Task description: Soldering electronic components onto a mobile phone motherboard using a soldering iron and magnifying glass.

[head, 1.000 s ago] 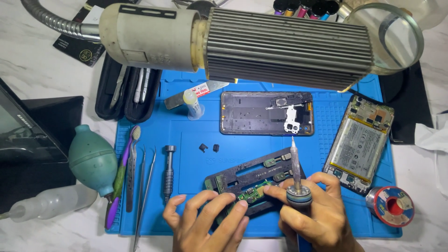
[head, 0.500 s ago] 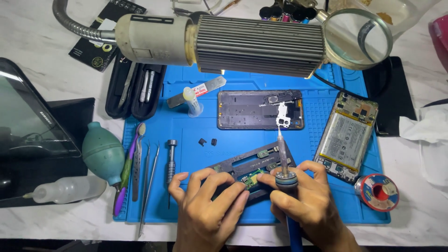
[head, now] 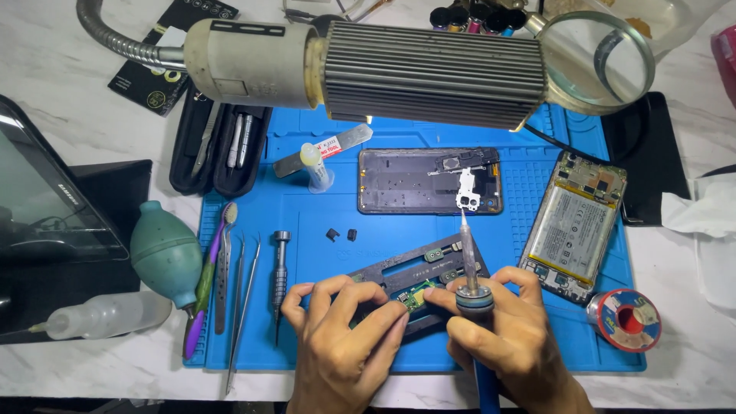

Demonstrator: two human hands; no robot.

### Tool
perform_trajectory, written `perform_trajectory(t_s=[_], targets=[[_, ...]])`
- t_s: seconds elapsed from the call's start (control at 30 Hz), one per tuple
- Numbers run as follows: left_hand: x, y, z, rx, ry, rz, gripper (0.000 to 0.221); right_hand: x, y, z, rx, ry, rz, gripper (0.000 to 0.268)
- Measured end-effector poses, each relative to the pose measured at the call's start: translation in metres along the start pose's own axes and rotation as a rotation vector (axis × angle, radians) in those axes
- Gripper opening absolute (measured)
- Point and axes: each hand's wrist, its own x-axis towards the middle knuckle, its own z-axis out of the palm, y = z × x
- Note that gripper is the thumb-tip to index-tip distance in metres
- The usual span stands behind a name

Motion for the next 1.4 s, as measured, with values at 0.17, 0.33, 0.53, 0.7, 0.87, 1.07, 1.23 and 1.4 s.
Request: perform_trajectory(t_s=[0.17, 0.33, 0.53, 0.7, 0.87, 1.07, 1.23, 1.4], targets=[[-0.001, -0.002, 0.002, -0.015, -0.016, -0.009, 0.004, -0.002, 0.002, 0.001, -0.026, -0.011, -0.028, 0.009], [-0.001, -0.004, 0.003, -0.010, 0.019, 0.006, 0.005, 0.003, 0.001, 0.001, -0.008, -0.003, -0.015, 0.015], [-0.003, 0.001, -0.002, -0.050, 0.073, -0.061, 0.002, 0.002, -0.001, 0.001, 0.010, 0.000, 0.010, 0.015], [-0.017, -0.001, -0.006, 0.009, 0.081, -0.085, 0.003, 0.004, -0.001, 0.000, 0.007, 0.000, 0.026, 0.015], [-0.034, -0.009, 0.000, 0.079, 0.095, -0.015, 0.010, 0.008, -0.005, -0.002, -0.001, -0.007, 0.040, 0.017], [-0.038, -0.009, 0.003, 0.076, 0.094, -0.013, 0.012, 0.001, 0.002, 0.001, -0.015, -0.005, -0.008, 0.015], [-0.034, -0.006, -0.002, 0.045, 0.098, -0.029, 0.011, 0.008, -0.007, -0.002, -0.011, -0.019, 0.047, 0.020], [-0.028, 0.002, 0.001, 0.039, 0.109, -0.029, 0.010, 0.010, -0.010, -0.003, -0.012, -0.018, 0.079, 0.023]])
